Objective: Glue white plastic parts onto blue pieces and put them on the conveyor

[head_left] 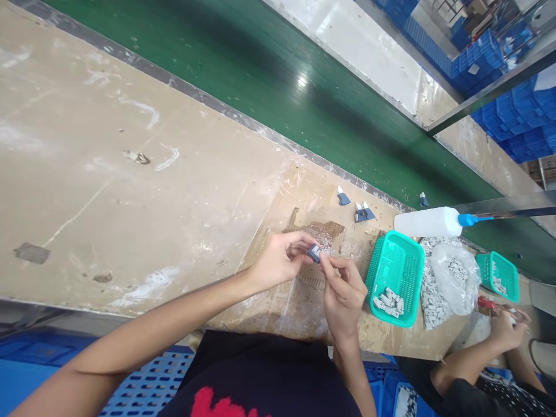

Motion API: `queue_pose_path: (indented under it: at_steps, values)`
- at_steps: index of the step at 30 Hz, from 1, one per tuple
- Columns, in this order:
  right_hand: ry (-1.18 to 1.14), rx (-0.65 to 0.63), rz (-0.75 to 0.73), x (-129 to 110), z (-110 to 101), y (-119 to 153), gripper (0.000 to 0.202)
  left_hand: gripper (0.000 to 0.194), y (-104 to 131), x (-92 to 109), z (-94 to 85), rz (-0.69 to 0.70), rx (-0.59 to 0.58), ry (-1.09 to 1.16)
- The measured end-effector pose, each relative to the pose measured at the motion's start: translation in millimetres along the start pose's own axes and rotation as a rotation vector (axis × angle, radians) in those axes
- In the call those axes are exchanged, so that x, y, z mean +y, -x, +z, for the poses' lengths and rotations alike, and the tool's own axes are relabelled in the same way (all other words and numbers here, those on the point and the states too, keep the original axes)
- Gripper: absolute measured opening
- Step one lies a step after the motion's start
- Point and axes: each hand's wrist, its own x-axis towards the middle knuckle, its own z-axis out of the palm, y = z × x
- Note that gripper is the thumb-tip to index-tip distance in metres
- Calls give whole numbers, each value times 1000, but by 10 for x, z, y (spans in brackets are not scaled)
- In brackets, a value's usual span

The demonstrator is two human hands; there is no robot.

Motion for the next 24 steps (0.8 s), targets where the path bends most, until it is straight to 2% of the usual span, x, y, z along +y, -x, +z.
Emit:
queue_pose_path:
  at_steps: [4,7,11,17,24]
  values:
    - [56,-20,-33,10,9,-13,66,20,-16,-12,-6,-40,7,-22]
    - [55,-7,-24,52,11,-27,60,25,-56,-18,-37,-53,-44,-72]
    - [-60,5,96,95,1,-87,47,25,-96,0,-82,-71,-133,-82]
    - [-190,68,195,72,76,-132,31,21,-69,13,-77,-66,-129,16]
    - [-188,-18,218,121,137,-93,30,29,-79,-36,-114,-124,-133,26]
